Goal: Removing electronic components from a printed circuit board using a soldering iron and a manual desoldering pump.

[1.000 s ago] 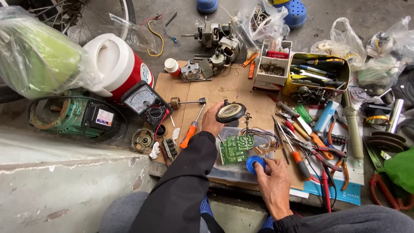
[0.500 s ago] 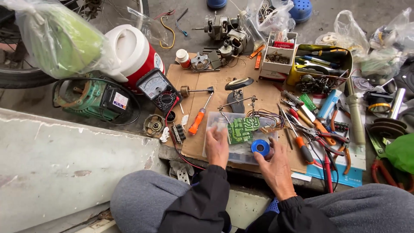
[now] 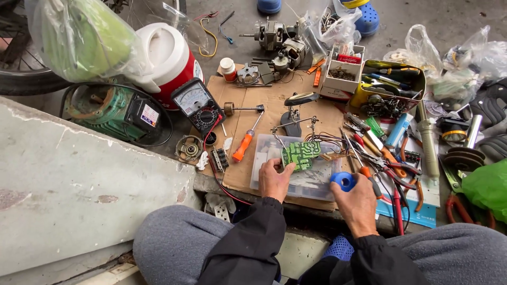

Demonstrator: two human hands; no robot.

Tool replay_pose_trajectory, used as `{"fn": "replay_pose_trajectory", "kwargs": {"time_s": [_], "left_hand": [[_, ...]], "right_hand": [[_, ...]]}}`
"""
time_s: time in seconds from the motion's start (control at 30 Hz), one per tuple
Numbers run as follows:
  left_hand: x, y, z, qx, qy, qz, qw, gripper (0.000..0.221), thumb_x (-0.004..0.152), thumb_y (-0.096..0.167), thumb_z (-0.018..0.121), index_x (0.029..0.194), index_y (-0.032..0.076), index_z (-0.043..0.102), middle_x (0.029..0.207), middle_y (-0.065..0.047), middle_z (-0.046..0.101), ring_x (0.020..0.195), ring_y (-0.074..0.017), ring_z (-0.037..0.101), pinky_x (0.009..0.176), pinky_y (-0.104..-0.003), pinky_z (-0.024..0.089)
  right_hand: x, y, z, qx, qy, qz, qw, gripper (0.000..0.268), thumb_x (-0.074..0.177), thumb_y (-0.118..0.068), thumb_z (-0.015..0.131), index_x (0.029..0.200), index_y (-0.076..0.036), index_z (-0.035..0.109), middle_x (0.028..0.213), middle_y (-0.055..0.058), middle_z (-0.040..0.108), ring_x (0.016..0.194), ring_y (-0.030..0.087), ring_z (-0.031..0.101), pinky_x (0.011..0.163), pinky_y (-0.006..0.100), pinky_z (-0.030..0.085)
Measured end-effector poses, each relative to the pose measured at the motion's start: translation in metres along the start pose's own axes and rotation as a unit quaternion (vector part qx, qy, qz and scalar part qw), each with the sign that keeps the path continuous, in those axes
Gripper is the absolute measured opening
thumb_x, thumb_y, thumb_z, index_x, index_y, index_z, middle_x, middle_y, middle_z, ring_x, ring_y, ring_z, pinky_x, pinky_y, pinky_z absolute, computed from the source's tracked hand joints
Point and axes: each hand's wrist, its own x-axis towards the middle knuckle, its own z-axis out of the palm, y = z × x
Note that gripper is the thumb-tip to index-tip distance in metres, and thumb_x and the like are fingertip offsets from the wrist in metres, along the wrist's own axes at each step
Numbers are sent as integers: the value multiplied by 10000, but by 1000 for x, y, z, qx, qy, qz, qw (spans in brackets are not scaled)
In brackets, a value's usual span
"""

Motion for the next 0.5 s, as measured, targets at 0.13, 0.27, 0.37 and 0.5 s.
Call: {"fn": "replay_pose_trajectory", "kwargs": {"time_s": [0.13, 0.27, 0.37, 0.5], "left_hand": [[-1, 2, -2, 1, -12, 4, 1000, 617, 966, 578, 800, 1363, 125, 670, 1230, -59, 655, 1241, -252, 654, 1015, -400, 559], [-5, 12, -8, -44, -27, -6, 999, 738, 1004, 612, 740, 1488, 72, 599, 1272, -117, 655, 1270, -280, 660, 1043, -435, 566], [6, -3, -10, -109, -7, -25, 994, 758, 1021, 627, 708, 1524, 69, 601, 1251, -151, 704, 1224, -290, 717, 1009, -437, 601], [18, -16, -19, -207, 101, -66, 971, 548, 1008, 376, 698, 1459, 65, 679, 1145, -209, 795, 973, -275, 817, 759, -352, 699]], "right_hand": [[4, -10, -20, 2, 29, 15, 999, 733, 874, -496, 819, 1458, -93, 634, 1322, 264, 672, 1258, 518, 693, 1069, 639, 546], [-6, -31, -56, -24, 32, -12, 999, 821, 891, -444, 791, 1604, -135, 525, 1489, 259, 590, 1370, 528, 620, 1142, 656, 499], [-47, -110, -123, 67, -47, -188, 979, 598, 946, -240, 763, 1522, -129, 646, 1431, 229, 680, 1353, 485, 661, 1118, 607, 532], [-108, -186, -221, 175, -223, -515, 809, 531, 1006, -159, 479, 1468, -143, 740, 1370, 149, 806, 1166, 390, 810, 921, 506, 654]]}}
